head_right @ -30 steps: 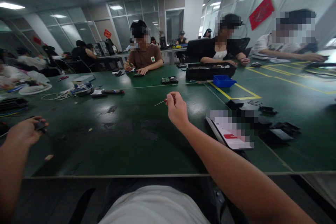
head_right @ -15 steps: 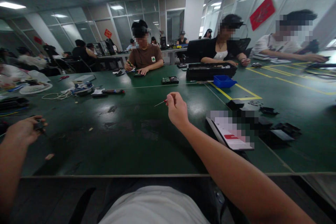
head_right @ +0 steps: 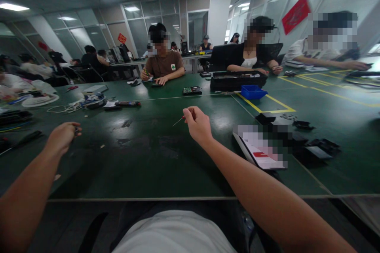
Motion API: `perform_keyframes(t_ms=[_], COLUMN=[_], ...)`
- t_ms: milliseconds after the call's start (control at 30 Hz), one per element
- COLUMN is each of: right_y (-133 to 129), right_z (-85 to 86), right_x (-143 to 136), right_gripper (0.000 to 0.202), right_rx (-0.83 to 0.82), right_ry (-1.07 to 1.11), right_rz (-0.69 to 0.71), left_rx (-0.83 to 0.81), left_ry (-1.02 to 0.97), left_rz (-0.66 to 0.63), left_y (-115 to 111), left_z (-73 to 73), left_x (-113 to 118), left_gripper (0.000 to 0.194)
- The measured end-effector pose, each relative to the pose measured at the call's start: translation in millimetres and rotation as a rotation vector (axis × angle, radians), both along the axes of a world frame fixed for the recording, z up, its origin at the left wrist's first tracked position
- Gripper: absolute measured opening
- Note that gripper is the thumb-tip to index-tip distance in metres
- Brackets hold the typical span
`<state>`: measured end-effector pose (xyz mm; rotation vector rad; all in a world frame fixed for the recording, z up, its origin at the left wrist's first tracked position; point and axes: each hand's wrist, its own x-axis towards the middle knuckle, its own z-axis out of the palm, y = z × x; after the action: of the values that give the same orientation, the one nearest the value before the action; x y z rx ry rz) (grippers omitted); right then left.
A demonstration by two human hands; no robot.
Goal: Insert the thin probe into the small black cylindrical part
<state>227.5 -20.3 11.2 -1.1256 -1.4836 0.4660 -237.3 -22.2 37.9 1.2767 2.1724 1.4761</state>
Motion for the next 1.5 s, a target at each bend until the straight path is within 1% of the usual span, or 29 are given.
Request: perform_keyframes(t_ms=[67, 100, 167, 200, 300, 367, 467, 533, 600, 667, 733, 767, 867, 967, 1100, 1267, 1400, 1500], right_y=[-1, -2, -4, -4, -6, -6, -6, -7, -7, -7, -6, -5, -4, -4, -4, -2, 0, -1], right_z=[1.0, 1.8, 3.4, 4.0, 4.8, 4.7, 4.6, 4.7, 4.7, 4.4, 3.8, 3.4, 1.8, -0.4, -3.6, -6.1, -6.8, -5.5], right_x=[0, -1, -1, -1, -1, -1, 0, 0, 1, 0, 0, -1, -3, -5, -6, -5, -5, -4], right_gripper=[0.035, 0.034, 0.034, 0.033, 0.034, 0.034, 0.035, 0.035, 0.035, 0.033, 0.030, 0.029, 0.028, 0.027, 0.025, 0.024, 0.024, 0.025], right_rx=[-0.014, -0.022, -0.029, -0.028, -0.018, -0.014, -0.011, -0.013, -0.014, -0.006, 0.004, 0.005, -0.010, -0.026, -0.033, -0.035, -0.035, -0.040], right_ry=[-0.022, -0.031, -0.050, -0.061, -0.095, -0.105, -0.097, -0.079, -0.044, 0.016, 0.086, 0.114, 0.158, 0.143, 0.075, 0.048, 0.036, 0.019], right_rz=[0.010, 0.012, 0.012, 0.011, 0.000, -0.006, -0.014, -0.014, -0.015, -0.011, 0.017, 0.039, 0.104, 0.136, 0.131, 0.120, 0.104, 0.080], left_rx=[-0.061, -0.095, -0.113, -0.121, -0.116, -0.140, -0.159, -0.156, -0.149, -0.139, -0.118, -0.109, -0.079, -0.047, -0.037, -0.016, 0.003, 0.019], left_ry=[-0.065, -0.065, -0.036, -0.026, -0.074, -0.119, -0.191, -0.200, -0.158, -0.073, 0.018, 0.060, 0.176, 0.274, 0.296, 0.276, 0.279, 0.279], left_rz=[-0.099, -0.181, -0.278, -0.305, -0.539, -0.674, -0.810, -0.874, -0.910, -0.917, -0.901, -0.891, -0.876, -0.908, -0.946, -0.921, -0.924, -0.919], left_y=[9, 13, 19, 21, 26, 28, 30, 30, 31, 31, 30, 29, 26, 25, 23, 22, 22, 23], left_z=[2.1, 3.6, 6.1, 6.8, 5.1, 1.2, -8.0, -16.0, -24.8, -33.1, -39.7, -42.3, -47.3, -50.4, -52.5, -51.7, -50.6, -50.6], left_x=[27, 42, 77, 95, 147, 180, 221, 242, 256, 263, 264, 263, 257, 252, 251, 253, 252, 250], left_gripper=[0.026, 0.029, 0.032, 0.032, 0.030, 0.028, 0.029, 0.027, 0.028, 0.038, 0.048, 0.049, 0.036, 0.033, 0.036, 0.046, 0.041, 0.040])
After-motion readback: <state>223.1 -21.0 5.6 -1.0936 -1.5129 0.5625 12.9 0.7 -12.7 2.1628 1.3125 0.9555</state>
